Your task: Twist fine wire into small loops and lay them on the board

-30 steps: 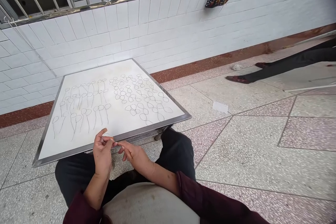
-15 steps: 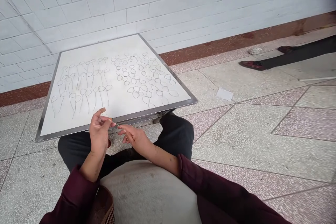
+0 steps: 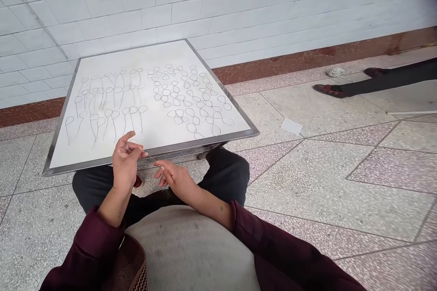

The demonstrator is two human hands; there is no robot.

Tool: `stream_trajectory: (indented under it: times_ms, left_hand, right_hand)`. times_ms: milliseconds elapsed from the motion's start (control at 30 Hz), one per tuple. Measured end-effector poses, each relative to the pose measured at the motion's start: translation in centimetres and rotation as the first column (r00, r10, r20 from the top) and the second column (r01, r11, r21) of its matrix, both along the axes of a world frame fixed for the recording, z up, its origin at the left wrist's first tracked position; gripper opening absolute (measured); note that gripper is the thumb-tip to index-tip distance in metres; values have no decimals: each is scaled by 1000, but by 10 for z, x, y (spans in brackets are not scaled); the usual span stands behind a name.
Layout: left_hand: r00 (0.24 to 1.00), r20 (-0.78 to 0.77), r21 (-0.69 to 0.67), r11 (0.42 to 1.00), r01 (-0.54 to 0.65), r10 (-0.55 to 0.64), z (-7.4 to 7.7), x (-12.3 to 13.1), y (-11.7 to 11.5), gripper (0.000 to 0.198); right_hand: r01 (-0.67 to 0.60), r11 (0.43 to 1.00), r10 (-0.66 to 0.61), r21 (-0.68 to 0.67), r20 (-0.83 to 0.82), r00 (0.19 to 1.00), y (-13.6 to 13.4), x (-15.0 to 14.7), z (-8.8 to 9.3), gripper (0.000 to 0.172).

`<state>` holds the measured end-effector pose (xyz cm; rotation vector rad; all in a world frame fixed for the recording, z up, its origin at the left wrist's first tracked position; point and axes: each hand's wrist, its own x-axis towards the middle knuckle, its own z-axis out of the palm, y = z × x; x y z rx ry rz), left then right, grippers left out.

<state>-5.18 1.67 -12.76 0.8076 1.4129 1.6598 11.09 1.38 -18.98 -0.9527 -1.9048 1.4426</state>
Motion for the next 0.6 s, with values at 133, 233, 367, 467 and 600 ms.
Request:
stream_trajectory:
  times_ms: [133,233,367,467,600]
  left_hand:
    - [1000,-5,-3,1000,13,-13,1,-3,3,47]
    - [1000,-9,13,1000,11,-11,1,-6,5,46]
    - [1000,-12,33,999,3,-3,0,-9,8,46]
    - [1000,-18,21,1000,8,-8,0,-10,8,47]
    - [1000,-19,2,1000,20,-20,0,-10,8,48]
  right_hand:
    - [-16,1000,14,25,59,998,0,1,1,31]
    - [-40,997,31,68,134,991,1,2,2,30]
    - [-32,997,21,75,141,990,1,4,6,30]
    - [-21,998,14,66,103,995,1,5,8,29]
    - [15,999,-20,52,95,995,1,7,7,30]
